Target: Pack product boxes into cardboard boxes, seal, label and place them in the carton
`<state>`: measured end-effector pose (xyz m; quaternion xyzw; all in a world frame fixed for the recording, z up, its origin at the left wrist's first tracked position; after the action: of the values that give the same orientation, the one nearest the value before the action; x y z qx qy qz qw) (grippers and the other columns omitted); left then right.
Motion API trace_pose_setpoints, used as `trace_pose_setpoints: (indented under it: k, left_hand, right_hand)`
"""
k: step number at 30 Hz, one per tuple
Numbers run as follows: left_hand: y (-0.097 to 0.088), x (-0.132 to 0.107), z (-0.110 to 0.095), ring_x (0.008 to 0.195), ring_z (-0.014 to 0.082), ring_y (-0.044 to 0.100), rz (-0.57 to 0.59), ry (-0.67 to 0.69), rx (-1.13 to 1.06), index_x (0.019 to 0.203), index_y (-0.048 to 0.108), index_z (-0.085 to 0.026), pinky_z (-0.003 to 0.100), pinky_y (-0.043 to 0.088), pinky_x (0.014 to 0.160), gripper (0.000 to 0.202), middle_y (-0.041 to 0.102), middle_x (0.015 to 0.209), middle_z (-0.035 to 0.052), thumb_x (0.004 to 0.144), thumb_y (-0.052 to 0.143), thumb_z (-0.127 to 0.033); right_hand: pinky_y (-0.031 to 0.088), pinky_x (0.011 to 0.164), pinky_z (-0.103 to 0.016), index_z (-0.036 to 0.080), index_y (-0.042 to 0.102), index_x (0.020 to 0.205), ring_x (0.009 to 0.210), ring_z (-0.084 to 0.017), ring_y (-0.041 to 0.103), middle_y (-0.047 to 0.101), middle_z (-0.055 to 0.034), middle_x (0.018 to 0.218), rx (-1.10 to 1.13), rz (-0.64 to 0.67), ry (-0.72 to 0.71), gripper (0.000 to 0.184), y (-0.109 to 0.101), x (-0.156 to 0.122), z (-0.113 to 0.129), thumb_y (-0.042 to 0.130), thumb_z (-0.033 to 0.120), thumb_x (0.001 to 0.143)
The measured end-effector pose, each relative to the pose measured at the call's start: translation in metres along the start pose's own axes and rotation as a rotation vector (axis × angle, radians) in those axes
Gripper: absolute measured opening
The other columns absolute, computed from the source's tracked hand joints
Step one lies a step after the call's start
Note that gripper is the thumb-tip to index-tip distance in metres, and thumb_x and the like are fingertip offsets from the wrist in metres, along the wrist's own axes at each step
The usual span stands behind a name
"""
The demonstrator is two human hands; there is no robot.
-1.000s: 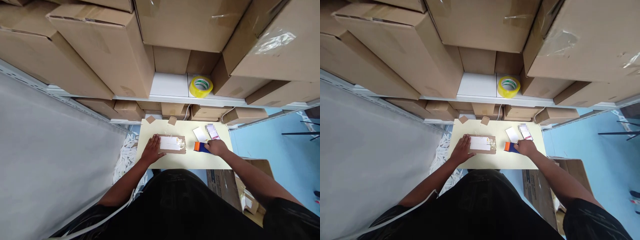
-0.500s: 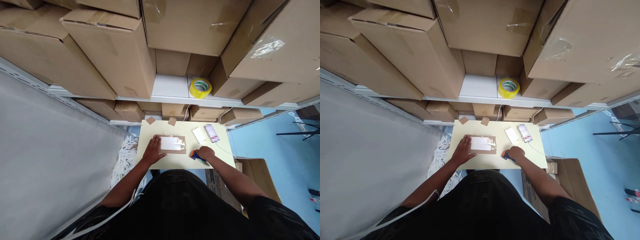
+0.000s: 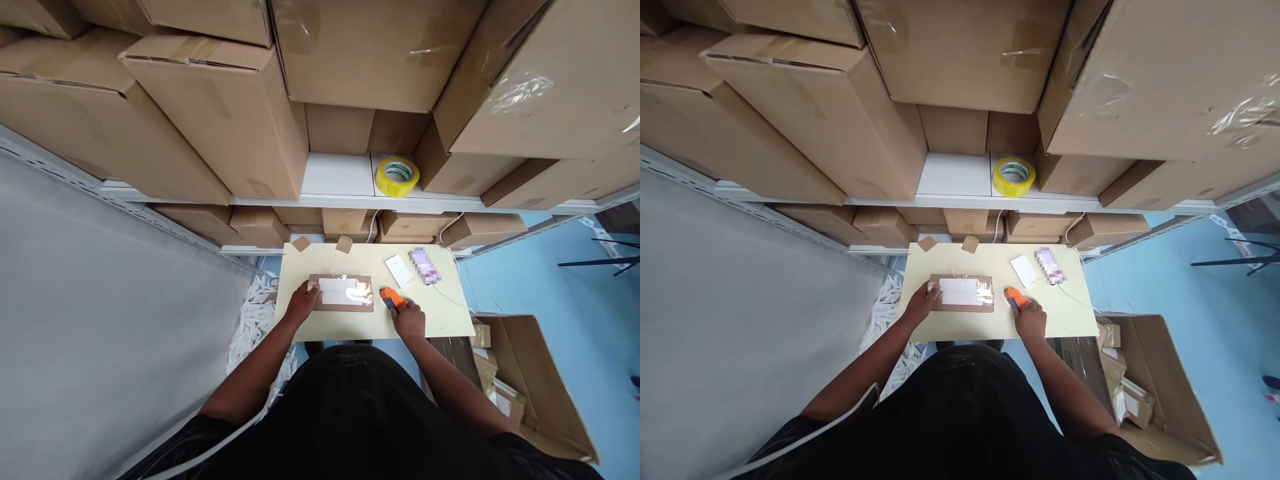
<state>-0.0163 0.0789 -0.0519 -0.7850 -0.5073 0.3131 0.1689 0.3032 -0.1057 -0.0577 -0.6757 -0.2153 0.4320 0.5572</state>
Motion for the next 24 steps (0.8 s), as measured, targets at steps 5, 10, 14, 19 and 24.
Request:
trace_pose_setpoints:
  k: [5, 10, 14, 19, 24]
  left_hand:
    - [-0.007, -0.003, 0.000, 0.118, 0.0312, 0.068, 0.092, 0.031, 0.032, 0.119, 0.071, -0.021, 0.041, 0.052, 0.100, 0.051, 0.075, 0.122, 0.0115, 0.099, 0.044, -0.059]
    - [-0.002, -0.023, 0.003, 0.118, 0.0290, 0.068, 0.081, 0.028, -0.081, 0.131, 0.064, -0.021, 0.043, 0.053, 0.101, 0.044, 0.074, 0.125, 0.0101, 0.096, 0.051, -0.045]
    - [0.011, -0.040, 0.013, 0.123, 0.0254, 0.065, 0.053, 0.085, -0.223, 0.147, 0.046, -0.020, 0.044, 0.052, 0.106, 0.066, 0.063, 0.141, 0.0133, 0.083, 0.061, -0.023]
    - [0.034, -0.045, 0.033, 0.134, 0.0278, 0.057, -0.004, 0.073, -0.228, 0.152, 0.033, -0.019, 0.049, 0.047, 0.113, 0.086, 0.053, 0.149, 0.0180, 0.072, 0.063, -0.012]
    - [0.035, -0.044, 0.046, 0.136, 0.0303, 0.055, 0.000, 0.075, -0.114, 0.151, 0.034, -0.019, 0.051, 0.045, 0.115, 0.086, 0.053, 0.147, 0.0171, 0.070, 0.061, -0.009]
  right_hand:
    - [0.044, 0.104, -0.040, 0.015, 0.061, 0.136, 0.123, -0.030, 0.058, 0.065, -0.0165, 0.130, 0.403, -0.020, -0.145, 0.054, -0.023, 0.003, 0.033, 0.038, 0.052, 0.103]
    - [0.050, 0.091, -0.035, 0.021, 0.065, 0.124, 0.105, -0.026, 0.067, 0.072, -0.0085, 0.114, 0.697, 0.283, -0.116, 0.047, -0.039, 0.013, 0.066, 0.037, 0.050, 0.101]
    - [0.050, 0.090, -0.030, 0.021, 0.052, 0.137, 0.107, -0.022, 0.067, 0.070, -0.0071, 0.123, 0.790, 0.248, -0.212, 0.048, -0.028, 0.007, 0.063, 0.050, 0.030, 0.090]
    - [0.050, 0.097, -0.035, 0.021, 0.034, 0.154, 0.116, -0.024, 0.065, 0.062, -0.0112, 0.142, 0.707, 0.299, -0.254, 0.078, 0.006, 0.002, 0.060, 0.054, 0.017, 0.079]
    - [0.040, 0.112, -0.044, 0.015, 0.046, 0.145, 0.133, -0.031, 0.051, 0.057, -0.0167, 0.143, 0.479, 0.025, -0.306, 0.061, 0.020, -0.005, 0.038, 0.055, 0.030, 0.086]
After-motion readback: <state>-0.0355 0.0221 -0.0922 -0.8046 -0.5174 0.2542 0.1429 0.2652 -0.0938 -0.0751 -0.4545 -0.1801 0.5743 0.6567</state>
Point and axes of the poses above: each hand's wrist, its own x-axis towards the middle knuckle, its own y-axis out of the palm, z = x × y, the point moved 1 cm from there along x, towards the middle knuckle
